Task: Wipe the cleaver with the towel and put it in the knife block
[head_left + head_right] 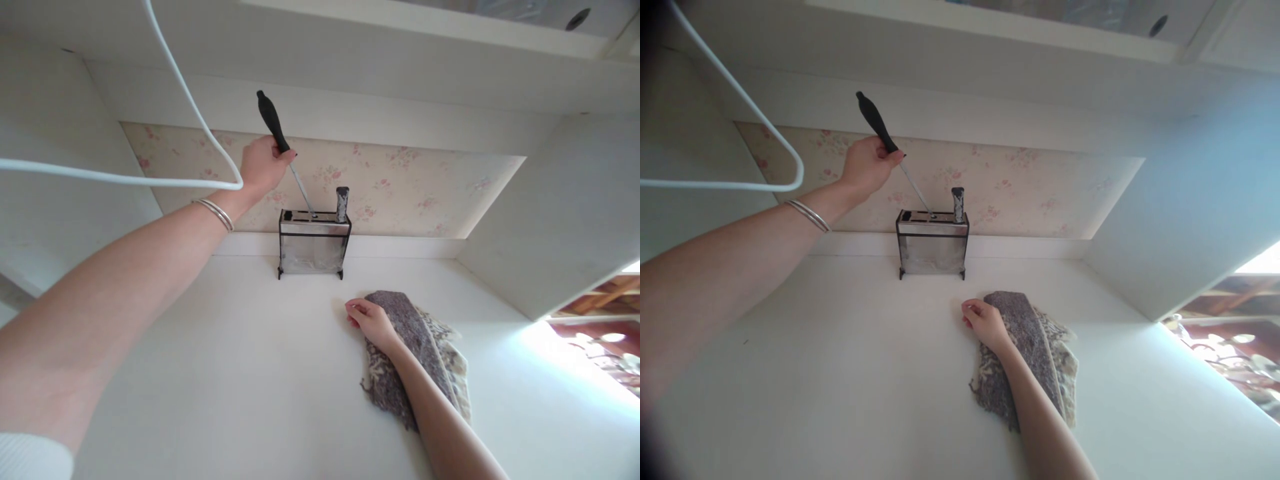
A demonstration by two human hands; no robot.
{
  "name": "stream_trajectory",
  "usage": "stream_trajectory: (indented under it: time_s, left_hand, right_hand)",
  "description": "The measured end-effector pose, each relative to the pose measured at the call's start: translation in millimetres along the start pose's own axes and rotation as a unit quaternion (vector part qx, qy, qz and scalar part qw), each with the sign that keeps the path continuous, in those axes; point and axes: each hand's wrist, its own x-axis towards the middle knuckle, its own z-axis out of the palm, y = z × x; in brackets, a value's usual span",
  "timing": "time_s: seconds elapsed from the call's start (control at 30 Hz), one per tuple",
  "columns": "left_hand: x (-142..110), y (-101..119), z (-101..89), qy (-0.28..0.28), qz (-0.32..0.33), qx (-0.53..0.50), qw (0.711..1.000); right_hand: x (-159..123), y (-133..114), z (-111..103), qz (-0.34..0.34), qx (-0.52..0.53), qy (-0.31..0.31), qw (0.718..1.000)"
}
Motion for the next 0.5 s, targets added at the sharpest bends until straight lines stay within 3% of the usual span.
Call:
stream_trajectory:
  time_s: [0.3,0.5]
  left_hand:
    - [38,20,25.4,-0.031,0.092,0.064,0.993]
    - [31,-2,63.3,-0.145,0.078,0.091,0.982]
  right_hand:
    - [-3,-2,3,-0.005,-0.047,0.007,0.999]
    - [-5,-4,5,-0.016,-0.076,0.005,0.997]
